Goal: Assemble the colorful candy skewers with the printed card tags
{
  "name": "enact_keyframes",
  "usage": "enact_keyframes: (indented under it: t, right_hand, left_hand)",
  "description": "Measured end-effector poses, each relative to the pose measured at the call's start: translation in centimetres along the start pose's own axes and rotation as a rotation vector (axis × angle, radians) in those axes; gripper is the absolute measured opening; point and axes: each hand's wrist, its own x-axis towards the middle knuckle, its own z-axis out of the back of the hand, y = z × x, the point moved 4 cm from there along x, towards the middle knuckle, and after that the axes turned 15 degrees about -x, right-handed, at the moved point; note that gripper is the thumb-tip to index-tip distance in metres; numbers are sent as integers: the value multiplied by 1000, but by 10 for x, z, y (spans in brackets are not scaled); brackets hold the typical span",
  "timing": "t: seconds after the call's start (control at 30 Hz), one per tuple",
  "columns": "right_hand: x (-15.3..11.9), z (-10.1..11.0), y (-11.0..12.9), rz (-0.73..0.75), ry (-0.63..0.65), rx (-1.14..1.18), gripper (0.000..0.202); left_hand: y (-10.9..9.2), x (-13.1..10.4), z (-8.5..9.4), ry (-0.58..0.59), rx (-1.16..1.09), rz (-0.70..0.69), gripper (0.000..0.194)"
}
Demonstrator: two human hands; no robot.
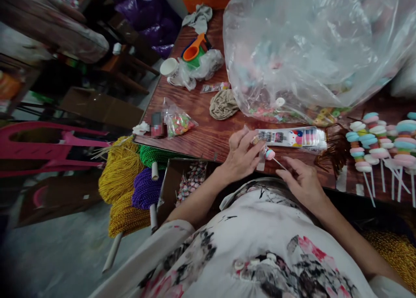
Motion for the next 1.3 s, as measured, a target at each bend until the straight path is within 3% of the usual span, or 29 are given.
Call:
enact_keyframes:
  t: [0.1,0.23,0.37,0.57,0.77,1.0,1.17,1.3]
  right_hand:
    - [10,-4,11,253,-21,-389,28]
    - [23,11,28,389,-147,-765,23]
    - [21,43,49,659,-304,-921,20]
    - [20,70,54,886,-363,-921,29]
    - [19,74,60,967,-438,-1020,23]
    - [21,75,63,937,-339,-1112,19]
    - [32,72,66,932,-296,-1117,19]
    - [30,69,71,1009,-234,-1105,18]
  left_hand:
    - [16,20,-7,238,11,-108,56]
    - [23,43,-12,427,-85,-180,46]
    - [20,59,-1,451,-130,-1,26]
    - [5,68,14,652,-343,169,13]
    - [8,58,17,559,-101,271,27]
    - [15,41,10,543,56,236,25]
    - [19,36,7,558,15,160,23]
    - [17,35,8,511,-119,220,22]
